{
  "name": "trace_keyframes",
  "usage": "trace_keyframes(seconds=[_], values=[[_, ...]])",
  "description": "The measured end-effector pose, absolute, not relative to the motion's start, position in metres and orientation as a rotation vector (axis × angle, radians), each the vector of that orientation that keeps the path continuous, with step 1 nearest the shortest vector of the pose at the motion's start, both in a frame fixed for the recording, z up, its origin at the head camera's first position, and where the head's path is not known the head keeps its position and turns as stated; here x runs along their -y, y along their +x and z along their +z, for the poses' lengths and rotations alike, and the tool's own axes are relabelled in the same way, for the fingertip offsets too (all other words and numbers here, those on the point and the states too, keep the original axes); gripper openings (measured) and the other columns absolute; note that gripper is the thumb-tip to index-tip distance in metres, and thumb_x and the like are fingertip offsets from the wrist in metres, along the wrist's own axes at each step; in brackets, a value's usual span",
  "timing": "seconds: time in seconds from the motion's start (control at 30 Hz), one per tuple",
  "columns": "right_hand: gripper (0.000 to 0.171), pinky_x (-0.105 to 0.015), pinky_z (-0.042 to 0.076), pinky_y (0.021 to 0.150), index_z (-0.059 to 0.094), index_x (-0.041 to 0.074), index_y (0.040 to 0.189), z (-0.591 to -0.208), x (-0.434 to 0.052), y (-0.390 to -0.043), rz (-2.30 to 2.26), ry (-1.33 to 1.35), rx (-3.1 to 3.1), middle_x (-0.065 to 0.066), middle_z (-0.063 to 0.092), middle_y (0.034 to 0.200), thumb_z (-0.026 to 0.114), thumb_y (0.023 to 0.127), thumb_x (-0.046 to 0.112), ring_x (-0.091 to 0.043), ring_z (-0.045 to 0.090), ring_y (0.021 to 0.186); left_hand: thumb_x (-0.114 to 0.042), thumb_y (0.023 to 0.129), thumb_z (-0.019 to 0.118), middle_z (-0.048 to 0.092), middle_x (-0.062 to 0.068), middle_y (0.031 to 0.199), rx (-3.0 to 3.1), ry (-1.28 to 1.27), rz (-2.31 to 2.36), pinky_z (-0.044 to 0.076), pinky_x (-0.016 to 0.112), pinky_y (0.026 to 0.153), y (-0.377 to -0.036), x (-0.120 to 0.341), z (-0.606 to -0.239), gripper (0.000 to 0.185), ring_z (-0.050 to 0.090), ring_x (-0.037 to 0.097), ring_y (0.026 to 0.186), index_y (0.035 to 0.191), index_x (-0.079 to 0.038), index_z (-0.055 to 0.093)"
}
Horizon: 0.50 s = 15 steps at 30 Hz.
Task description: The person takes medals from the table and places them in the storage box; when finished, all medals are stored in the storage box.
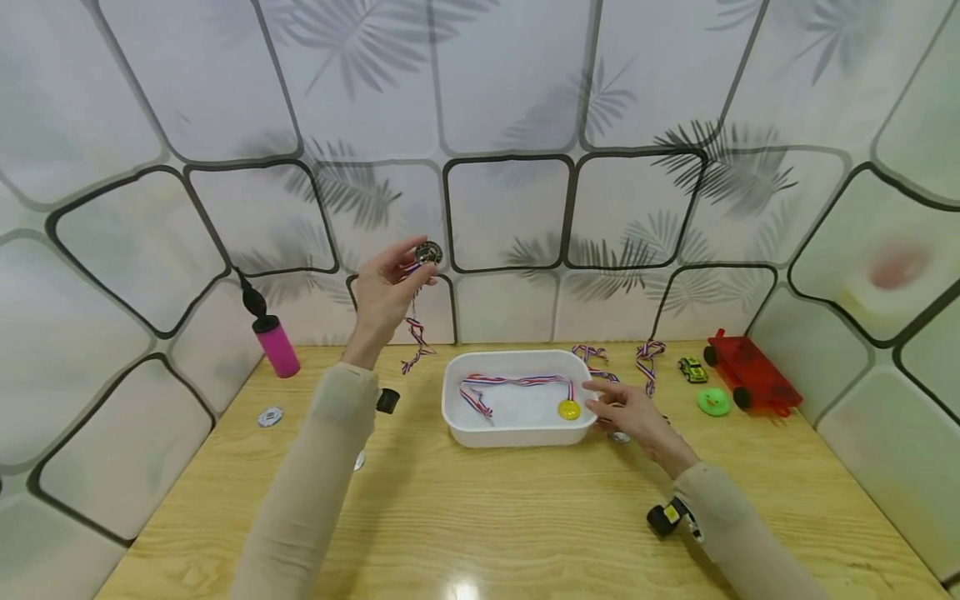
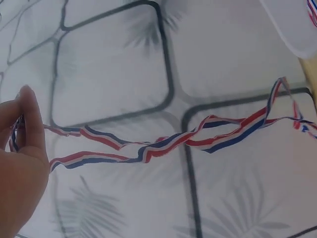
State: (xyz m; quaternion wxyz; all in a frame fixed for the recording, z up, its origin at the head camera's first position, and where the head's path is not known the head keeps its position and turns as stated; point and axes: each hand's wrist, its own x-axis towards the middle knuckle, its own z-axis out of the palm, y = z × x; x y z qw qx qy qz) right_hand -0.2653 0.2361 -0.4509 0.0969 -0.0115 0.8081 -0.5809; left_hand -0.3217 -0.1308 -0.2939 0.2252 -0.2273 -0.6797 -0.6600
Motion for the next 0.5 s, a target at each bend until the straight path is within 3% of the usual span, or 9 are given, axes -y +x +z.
trace_keyframes(seconds=[0.23,0.5], values=[[0.047,-0.031,0.059,0.075,0.051,0.006,0.142,-0.452,-0.236,-0.266,-1.731,-0.021,-2.396,-0.012,0.057,0.105,0.062,0.097,0.018,-0.014,0.062,0.083,-0.001,0.088,0.07,0.067,0.0,0.094,1.865,-0.736,-1.851,0.054,0.024,0.067,-0.305,0.114,-0.278,0.043,0.068,0.014,0.072,0.13,-0.003,0.062],[0.048,-0.031,0.059,0.075,0.05,0.004,0.142,-0.452,-0.235,-0.265,-1.729,-0.048,-2.395,-0.012,0.057,0.105,0.061,0.098,0.018,-0.015,0.062,0.083,0.004,0.089,0.067,0.067,0.002,0.093,1.853,-0.866,-2.009,0.058,0.031,0.077,-0.29,0.097,-0.276,0.043,0.071,0.015,0.076,0.131,0.0,0.059]])
